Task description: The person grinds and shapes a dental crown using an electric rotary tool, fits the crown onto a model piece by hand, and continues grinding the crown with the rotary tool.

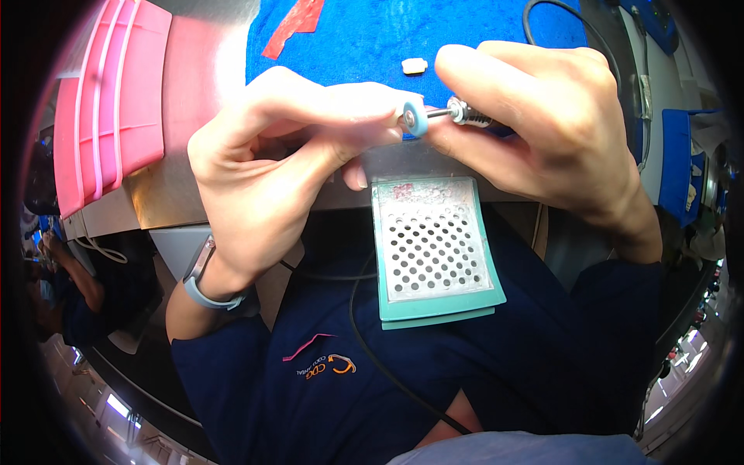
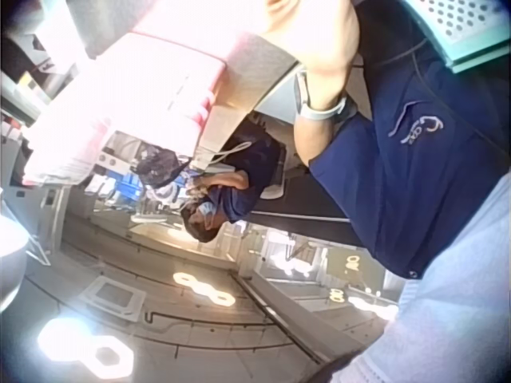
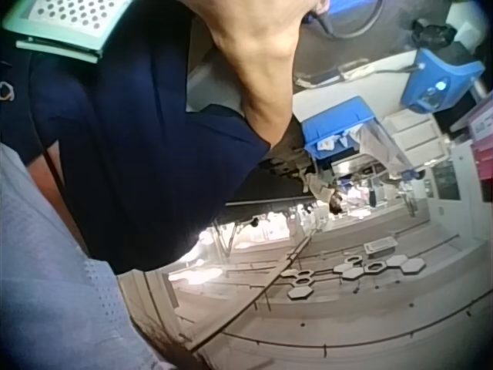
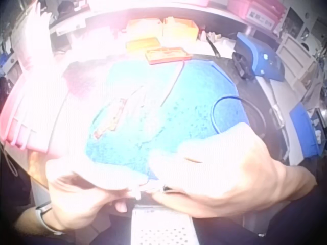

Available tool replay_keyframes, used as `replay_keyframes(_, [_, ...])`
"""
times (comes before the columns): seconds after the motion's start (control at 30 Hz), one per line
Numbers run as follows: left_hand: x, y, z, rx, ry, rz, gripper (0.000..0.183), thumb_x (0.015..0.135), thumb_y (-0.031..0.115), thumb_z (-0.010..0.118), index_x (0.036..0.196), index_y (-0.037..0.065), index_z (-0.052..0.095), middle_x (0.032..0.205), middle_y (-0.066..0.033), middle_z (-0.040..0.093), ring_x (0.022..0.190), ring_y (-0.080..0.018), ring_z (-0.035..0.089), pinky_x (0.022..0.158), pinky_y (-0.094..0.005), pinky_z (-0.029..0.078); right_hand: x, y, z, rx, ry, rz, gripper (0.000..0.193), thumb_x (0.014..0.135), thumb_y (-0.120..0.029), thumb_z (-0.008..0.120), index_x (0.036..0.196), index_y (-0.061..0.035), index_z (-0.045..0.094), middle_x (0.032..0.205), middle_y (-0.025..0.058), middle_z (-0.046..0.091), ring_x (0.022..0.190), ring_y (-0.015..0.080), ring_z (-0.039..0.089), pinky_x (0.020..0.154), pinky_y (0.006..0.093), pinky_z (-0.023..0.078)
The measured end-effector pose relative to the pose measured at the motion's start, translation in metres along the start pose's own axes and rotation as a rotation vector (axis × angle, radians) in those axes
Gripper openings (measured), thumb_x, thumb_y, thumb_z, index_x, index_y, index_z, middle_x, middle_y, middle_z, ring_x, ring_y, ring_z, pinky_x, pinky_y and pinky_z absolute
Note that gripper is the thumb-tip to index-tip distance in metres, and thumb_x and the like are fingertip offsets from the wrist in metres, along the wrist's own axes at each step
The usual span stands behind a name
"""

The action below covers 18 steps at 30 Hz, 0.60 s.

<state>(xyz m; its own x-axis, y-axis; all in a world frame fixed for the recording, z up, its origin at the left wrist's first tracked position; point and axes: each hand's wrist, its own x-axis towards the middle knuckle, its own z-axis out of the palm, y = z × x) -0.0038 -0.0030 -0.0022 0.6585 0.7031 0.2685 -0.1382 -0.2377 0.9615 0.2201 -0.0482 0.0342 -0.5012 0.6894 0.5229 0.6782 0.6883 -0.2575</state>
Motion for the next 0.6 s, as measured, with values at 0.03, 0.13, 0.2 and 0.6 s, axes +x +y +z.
replay_keyframes(0.03, [0.0, 0.0003, 0.0002, 0.0, 0.001, 0.0, 0.012, 0.089, -0.009, 0.057, 0.097, -0.001, 0.054, 0.099, -0.0246, 0.067, 0.062, -0.0138, 0.062, 0.053, -0.023, 0.052, 0.0011, -0.0034, -0.0035, -0.006, -0.083, 0.041, 0.035, 0.063, -0.007, 0.079, 0.094, -0.0018, 0.063, 0.067, 0.0079, 0.06, 0.052, 0.0214, 0.059, 0.045, 0.0299, 0.044])
replay_keyframes(0.13, [0.0008, 0.0012, 0.001, -0.034, 0.011, -0.007, 0.012, 0.089, -0.009, 0.056, 0.098, -0.001, 0.053, 0.1, -0.0251, 0.067, 0.062, -0.0136, 0.062, 0.053, -0.0227, 0.052, 0.0018, -0.0044, -0.0032, 0.003, -0.129, 0.075, 0.035, 0.063, -0.007, 0.079, 0.094, -0.0019, 0.063, 0.067, 0.0083, 0.06, 0.052, 0.0216, 0.059, 0.045, 0.0299, 0.045])
replay_keyframes(0.2, [0.0016, 0.0016, 0.0008, -0.015, 0.004, -0.009, 0.013, 0.089, -0.01, 0.056, 0.098, 0.0, 0.053, 0.1, -0.0249, 0.067, 0.062, -0.0137, 0.062, 0.053, -0.0223, 0.051, 0.0, 0.0008, 0.0012, 0.0, -0.011, 0.005, 0.034, 0.064, -0.007, 0.078, 0.093, -0.0019, 0.062, 0.065, 0.0078, 0.058, 0.051, 0.0208, 0.058, 0.044, 0.0296, 0.043])
replay_keyframes(0.6, [0.0024, 0.0041, 0.004, 0.061, 0.065, -0.015, 0.017, 0.082, -0.006, 0.068, 0.096, -0.001, 0.057, 0.094, -0.0185, 0.07, 0.062, -0.0121, 0.064, 0.05, -0.0183, 0.047, 0.0049, -0.001, -0.0064, -0.06, -0.078, 0.094, 0.034, 0.065, -0.019, 0.084, 0.085, -0.0004, 0.064, 0.063, 0.008, 0.057, 0.049, 0.0181, 0.056, 0.043, 0.028, 0.041])
